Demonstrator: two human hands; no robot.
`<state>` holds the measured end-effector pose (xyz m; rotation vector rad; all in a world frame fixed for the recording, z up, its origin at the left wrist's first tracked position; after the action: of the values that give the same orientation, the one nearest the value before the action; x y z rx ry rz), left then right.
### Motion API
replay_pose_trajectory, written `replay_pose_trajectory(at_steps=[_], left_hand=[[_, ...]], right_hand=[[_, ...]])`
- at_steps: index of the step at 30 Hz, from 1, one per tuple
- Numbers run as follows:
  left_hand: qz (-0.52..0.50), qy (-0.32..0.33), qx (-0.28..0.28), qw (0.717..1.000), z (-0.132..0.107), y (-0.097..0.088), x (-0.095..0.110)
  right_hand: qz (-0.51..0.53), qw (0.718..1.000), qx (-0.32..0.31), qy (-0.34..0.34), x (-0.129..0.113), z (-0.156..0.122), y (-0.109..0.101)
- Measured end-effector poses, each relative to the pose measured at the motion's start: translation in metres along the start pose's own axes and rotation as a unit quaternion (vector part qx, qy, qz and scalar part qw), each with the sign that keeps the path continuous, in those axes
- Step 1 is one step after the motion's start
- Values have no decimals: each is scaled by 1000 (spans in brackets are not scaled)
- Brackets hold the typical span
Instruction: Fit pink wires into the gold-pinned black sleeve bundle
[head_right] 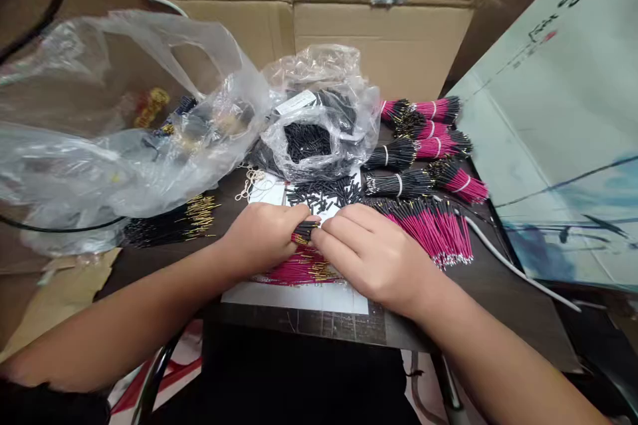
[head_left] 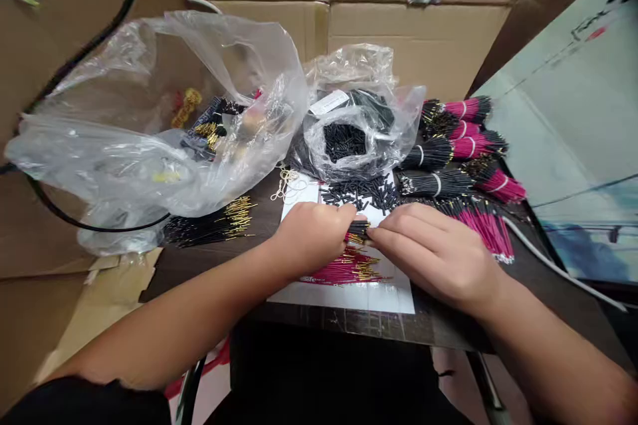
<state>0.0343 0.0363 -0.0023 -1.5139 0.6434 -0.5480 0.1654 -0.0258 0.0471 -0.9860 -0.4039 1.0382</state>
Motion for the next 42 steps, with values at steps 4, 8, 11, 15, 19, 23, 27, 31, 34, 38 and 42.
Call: replay_pose_trajectory(at_steps=[4, 8, 11, 15, 19, 23, 27, 31, 34, 38, 42], left_hand=[[-6, -5, -4, 1000, -3, 0, -1], [-14, -6, -1, 1000, -4, 0, 0], [-18, -18, 9, 1000, -5, 0, 0], [-13, -24, 12, 1000, -5, 1, -1], [-15, -24, 12, 1000, -4, 1, -1], [-13, -23, 12, 1000, -4, 1, 0], [-13, -11, 4, 1000, -5, 2, 2], [-25, -9, -5, 1000, -5, 4, 2], [-47, -17, -14, 999, -5, 4, 1], [-126, -17, -8, 992, -5, 2, 1], [-241, -6, 2, 971, -4, -1, 2]], right_hand=[[10, 1000, 11, -4, 2, 3, 2], [27, 999, 28, 5, 3, 0, 4], [32, 999, 27, 31, 5, -3, 6], [32, 998, 23, 39, 6, -5, 8], [40, 999, 18, 29, 6, -4, 7], [56, 998, 12, 28, 6, -3, 7], [89, 994, 25, 50, 10, -1, 8], [86, 993, 46, 60, 11, -2, 7], [81, 993, 68, 51, 9, -3, 6], [97, 989, 107, 44, 5, -1, 3], [102, 986, 118, 65, 6, 2, 2]])
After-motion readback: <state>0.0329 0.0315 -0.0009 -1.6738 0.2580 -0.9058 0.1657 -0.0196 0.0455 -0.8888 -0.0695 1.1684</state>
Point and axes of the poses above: each hand's wrist, its own z-axis towards the middle knuckle, its own y-axis out of the palm, x = y × z, the point moved 5 cm from there along z, towards the middle knuckle, and after that the axes turned 8 degrees about z, right-handed, at the moved point
